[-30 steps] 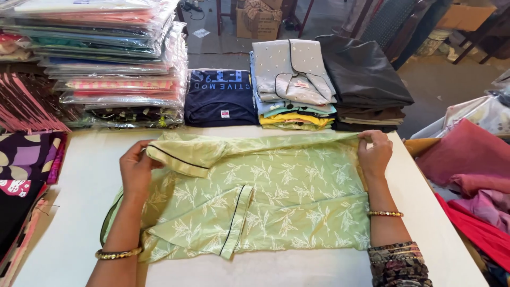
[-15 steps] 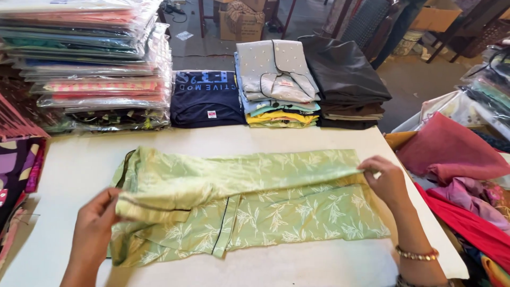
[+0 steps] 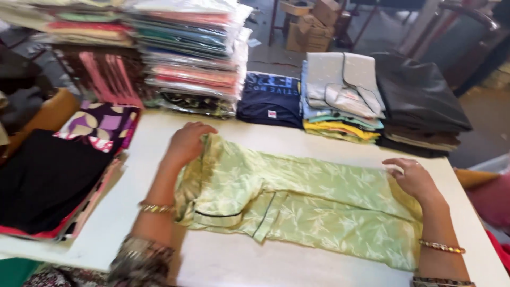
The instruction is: The person folds a light green patterned shirt on a white table, smoothing the fabric and aligning the edges before folding it into a compact rectangle. They then pick up a cream-colored shirt and begin folding it in a similar manner.
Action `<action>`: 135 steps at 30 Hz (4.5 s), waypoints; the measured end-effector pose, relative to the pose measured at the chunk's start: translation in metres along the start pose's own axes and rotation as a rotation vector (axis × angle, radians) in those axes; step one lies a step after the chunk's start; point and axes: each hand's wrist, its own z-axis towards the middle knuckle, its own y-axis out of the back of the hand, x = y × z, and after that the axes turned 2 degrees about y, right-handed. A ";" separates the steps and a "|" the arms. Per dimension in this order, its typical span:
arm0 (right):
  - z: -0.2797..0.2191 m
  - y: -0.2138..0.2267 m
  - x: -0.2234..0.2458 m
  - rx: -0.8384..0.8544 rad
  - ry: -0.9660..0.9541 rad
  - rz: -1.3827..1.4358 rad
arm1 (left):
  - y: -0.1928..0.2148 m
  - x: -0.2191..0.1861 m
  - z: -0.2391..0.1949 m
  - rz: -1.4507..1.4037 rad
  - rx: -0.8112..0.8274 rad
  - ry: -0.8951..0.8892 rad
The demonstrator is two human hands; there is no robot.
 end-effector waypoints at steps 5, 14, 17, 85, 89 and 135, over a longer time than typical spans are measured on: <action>0.004 -0.043 -0.032 -0.038 -0.179 0.050 | -0.027 0.020 0.012 -0.134 -0.006 0.055; -0.014 -0.051 -0.067 0.004 -0.367 -0.089 | -0.041 0.038 0.005 -0.152 -0.152 0.340; -0.016 -0.048 -0.054 -0.070 -0.366 -0.159 | -0.054 0.047 0.006 -0.011 -0.099 0.317; -0.112 0.046 0.022 0.245 -0.412 0.627 | -0.095 -0.261 -0.005 -0.167 0.613 -0.347; -0.113 0.041 0.018 0.233 -0.407 0.613 | -0.087 -0.257 -0.005 -0.220 0.698 -0.373; -0.101 -0.017 0.011 0.249 -0.259 -0.079 | -0.062 -0.217 -0.008 -0.175 0.697 -0.402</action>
